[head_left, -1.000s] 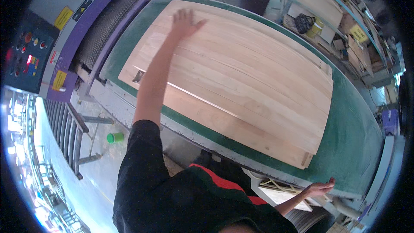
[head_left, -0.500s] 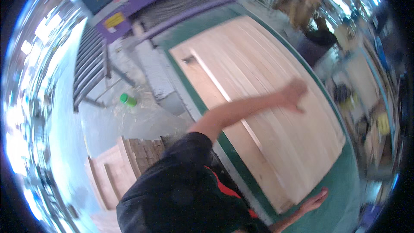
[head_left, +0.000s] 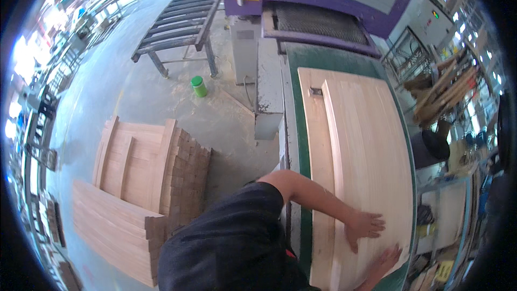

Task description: The person repeatedly picks up light-colored wooden panels from a stack and places them onto a conveyor belt. They handle the panels one at a time, aligning them before feeding them into the machine. The person continues this process throughout the clip.

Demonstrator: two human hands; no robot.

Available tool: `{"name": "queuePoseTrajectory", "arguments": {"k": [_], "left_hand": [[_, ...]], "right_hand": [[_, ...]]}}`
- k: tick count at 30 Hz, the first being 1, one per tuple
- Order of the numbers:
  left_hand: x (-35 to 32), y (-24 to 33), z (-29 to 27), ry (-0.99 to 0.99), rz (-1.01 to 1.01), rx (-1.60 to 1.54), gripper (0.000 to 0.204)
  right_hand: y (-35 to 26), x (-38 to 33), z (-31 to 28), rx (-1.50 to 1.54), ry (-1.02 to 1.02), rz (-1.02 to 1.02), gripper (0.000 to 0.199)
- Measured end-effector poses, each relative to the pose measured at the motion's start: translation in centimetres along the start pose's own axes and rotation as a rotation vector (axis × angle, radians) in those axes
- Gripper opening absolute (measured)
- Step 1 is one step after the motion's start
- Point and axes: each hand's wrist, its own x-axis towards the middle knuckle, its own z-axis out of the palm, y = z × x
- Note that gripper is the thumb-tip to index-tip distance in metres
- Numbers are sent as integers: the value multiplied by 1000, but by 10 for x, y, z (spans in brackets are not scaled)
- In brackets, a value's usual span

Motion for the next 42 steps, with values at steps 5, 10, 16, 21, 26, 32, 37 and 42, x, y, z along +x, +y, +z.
{"name": "queuePoseTrajectory", "arguments": {"k": [5,10,16,21,26,32,37,42], "left_hand": [[-86,-6,-51,-74,68,80,105],[-208,-31,-149,18,-455,209,92],[-317,-130,-242,575,-1023,149,87],[-341,-211,-269,641,-1011,-147,99],[-319,-241,-258,553,-976,-486,97],[-316,-246,-257,519,-1018,-418,89],[-316,-251,-254,504,-1002,-386,80],[-321,-251,-248,497,-974,-337,75]], "right_hand": [[-97,42,6,-66,-165,-32,53],[-136,57,7,-142,-378,-100,58],[-188,49,35,-173,-302,166,59],[-233,66,77,-274,-124,318,58],[-239,80,79,-179,-5,417,54],[-243,92,82,-177,-14,483,54],[-243,96,83,-144,-9,501,54],[-242,99,82,-127,-19,520,52]]}}
